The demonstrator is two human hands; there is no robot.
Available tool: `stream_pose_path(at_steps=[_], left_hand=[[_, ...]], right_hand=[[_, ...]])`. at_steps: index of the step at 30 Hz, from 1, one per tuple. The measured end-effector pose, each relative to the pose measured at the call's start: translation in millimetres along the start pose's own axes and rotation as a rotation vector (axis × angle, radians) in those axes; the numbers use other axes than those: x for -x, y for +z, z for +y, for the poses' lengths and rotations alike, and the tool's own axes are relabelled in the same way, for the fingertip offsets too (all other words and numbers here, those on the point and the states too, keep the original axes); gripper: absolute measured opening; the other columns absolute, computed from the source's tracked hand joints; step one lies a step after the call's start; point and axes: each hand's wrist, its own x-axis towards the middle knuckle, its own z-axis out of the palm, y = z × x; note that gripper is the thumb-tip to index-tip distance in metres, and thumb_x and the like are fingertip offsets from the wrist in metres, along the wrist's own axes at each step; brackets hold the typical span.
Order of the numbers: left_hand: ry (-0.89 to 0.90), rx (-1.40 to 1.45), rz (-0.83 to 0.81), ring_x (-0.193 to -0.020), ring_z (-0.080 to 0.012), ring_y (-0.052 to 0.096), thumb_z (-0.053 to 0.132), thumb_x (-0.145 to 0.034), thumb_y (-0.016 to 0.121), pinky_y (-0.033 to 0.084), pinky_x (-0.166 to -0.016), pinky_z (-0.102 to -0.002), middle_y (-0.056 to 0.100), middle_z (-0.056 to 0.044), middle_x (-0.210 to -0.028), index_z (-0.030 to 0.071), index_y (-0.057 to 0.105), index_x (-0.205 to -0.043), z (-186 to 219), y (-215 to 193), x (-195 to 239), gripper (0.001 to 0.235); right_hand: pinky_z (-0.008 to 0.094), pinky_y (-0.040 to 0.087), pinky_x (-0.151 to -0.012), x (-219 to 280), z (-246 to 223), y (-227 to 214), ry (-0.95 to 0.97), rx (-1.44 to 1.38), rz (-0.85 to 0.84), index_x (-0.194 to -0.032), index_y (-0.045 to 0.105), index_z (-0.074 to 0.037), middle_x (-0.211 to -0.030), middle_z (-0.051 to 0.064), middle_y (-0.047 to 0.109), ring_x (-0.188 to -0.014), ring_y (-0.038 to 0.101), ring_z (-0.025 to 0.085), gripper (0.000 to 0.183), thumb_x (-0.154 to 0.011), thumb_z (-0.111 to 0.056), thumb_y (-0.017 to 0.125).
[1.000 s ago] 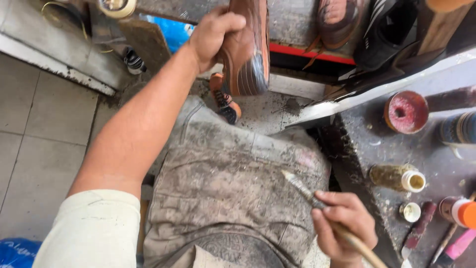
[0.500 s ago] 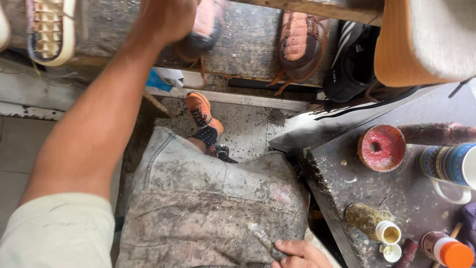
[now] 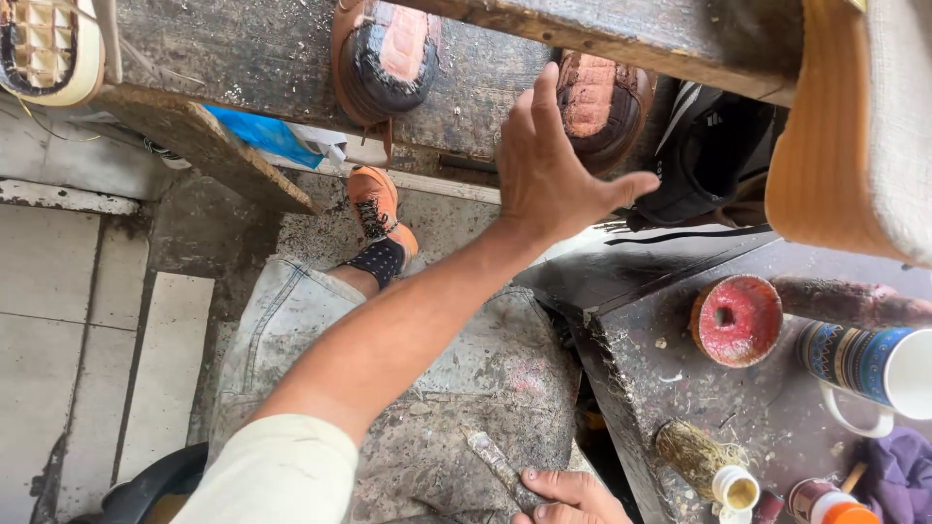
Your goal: Applying a liquid coating to the sole and welt of a leather shoe using a brush
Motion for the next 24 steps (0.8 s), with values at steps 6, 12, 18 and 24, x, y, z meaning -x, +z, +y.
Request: stream_pose_path(at_steps=[6,12,18,24], left_hand=[[-0.233,0.188,0.062,-0.113,-0.0319,0.069,0.057,-0.061,0.084,0.059,-0.091,-0.044,0.065,-0.015,-0.133,0.007,0.024,-0.153,7,-9,-10,0.120],[-0.426,0.657,0.028,-0.083,-0.0233,0.070,0.031,-0.064,0.074,0.065,-0.063,-0.033,0.065,-0.016,-0.106,0.009,0.035,-0.130,25,-112,26,0.080],[-0.127,0.961,0.146,-0.076,-0.0201,0.065,0.001,-0.075,0.074,0.054,-0.062,-0.031,0.063,-0.014,-0.099,0.012,0.033,-0.125,-3,-213,110,0.065],[-0.123,1.026,0.125,-0.082,-0.0188,0.061,0.012,-0.078,0.078,0.053,-0.067,-0.035,0.063,-0.011,-0.099,0.014,0.041,-0.125,-36,-279,178,0.060]], right_hand=[[0.019,0.068,-0.078,13,3,33,-1.260,0.510,0.099,-0.074,0.068,-0.004,-0.097,0.017,0.080,-0.083,0.083,0.015,0.021,-0.066,-0.007,0.087],[0.024,0.063,-0.068,29,4,48,-1.642,0.546,0.179,-0.078,0.061,-0.009,-0.089,0.019,0.075,-0.073,0.078,0.020,0.020,-0.074,-0.010,0.081],[0.030,0.062,-0.076,32,24,18,-1.844,0.534,0.100,-0.095,0.062,-0.006,-0.098,0.027,0.071,-0.084,0.074,0.027,0.018,-0.085,-0.011,0.076],[0.035,0.055,-0.066,47,22,-14,-2.129,0.288,0.181,-0.103,0.054,-0.005,-0.098,0.031,0.060,-0.075,0.062,0.031,0.015,-0.102,-0.015,0.064]])
